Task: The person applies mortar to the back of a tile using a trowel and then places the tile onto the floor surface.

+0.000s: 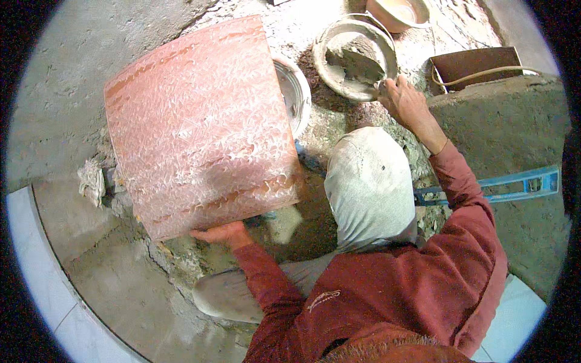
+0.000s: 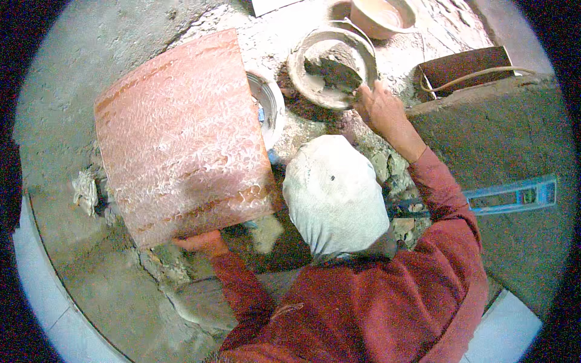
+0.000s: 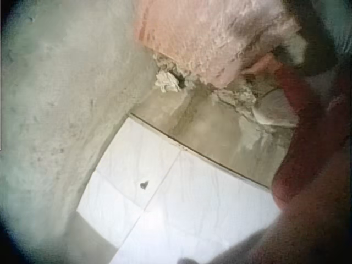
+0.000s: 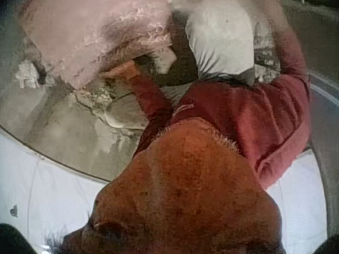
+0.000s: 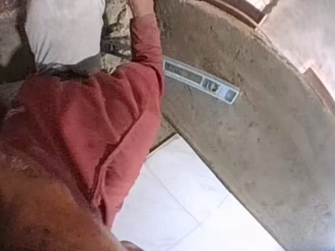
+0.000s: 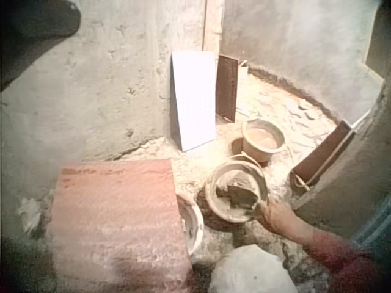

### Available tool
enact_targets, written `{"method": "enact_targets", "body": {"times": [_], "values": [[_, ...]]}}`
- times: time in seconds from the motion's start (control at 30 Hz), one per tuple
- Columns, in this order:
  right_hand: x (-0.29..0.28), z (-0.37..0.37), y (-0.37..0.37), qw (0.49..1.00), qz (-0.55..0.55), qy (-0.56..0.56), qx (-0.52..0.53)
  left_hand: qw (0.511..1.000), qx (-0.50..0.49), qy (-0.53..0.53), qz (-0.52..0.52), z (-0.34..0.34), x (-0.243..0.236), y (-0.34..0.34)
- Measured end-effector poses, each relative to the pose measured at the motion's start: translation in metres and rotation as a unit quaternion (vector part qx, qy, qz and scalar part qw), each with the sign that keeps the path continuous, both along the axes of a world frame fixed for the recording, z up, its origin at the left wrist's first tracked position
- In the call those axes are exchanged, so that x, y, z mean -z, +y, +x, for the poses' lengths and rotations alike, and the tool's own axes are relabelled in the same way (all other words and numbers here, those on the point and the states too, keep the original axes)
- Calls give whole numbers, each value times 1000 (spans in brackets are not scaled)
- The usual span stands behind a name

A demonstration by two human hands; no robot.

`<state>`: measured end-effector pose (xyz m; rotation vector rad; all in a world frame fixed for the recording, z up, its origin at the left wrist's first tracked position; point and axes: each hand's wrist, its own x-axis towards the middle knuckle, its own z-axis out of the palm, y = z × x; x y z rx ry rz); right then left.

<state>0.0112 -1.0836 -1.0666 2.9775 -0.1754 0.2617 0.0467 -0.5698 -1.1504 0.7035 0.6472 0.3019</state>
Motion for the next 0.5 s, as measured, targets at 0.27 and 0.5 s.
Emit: {"method": "enact_targets", "body": {"times": [0.27, 0.5], "values": [[-22, 47, -34, 990, 2, 140, -25, 998, 18, -65, -16, -8, -12, 1], [-125, 123, -44, 913, -369, 48, -169, 994, 38, -80, -57, -11, -15, 7]]}}
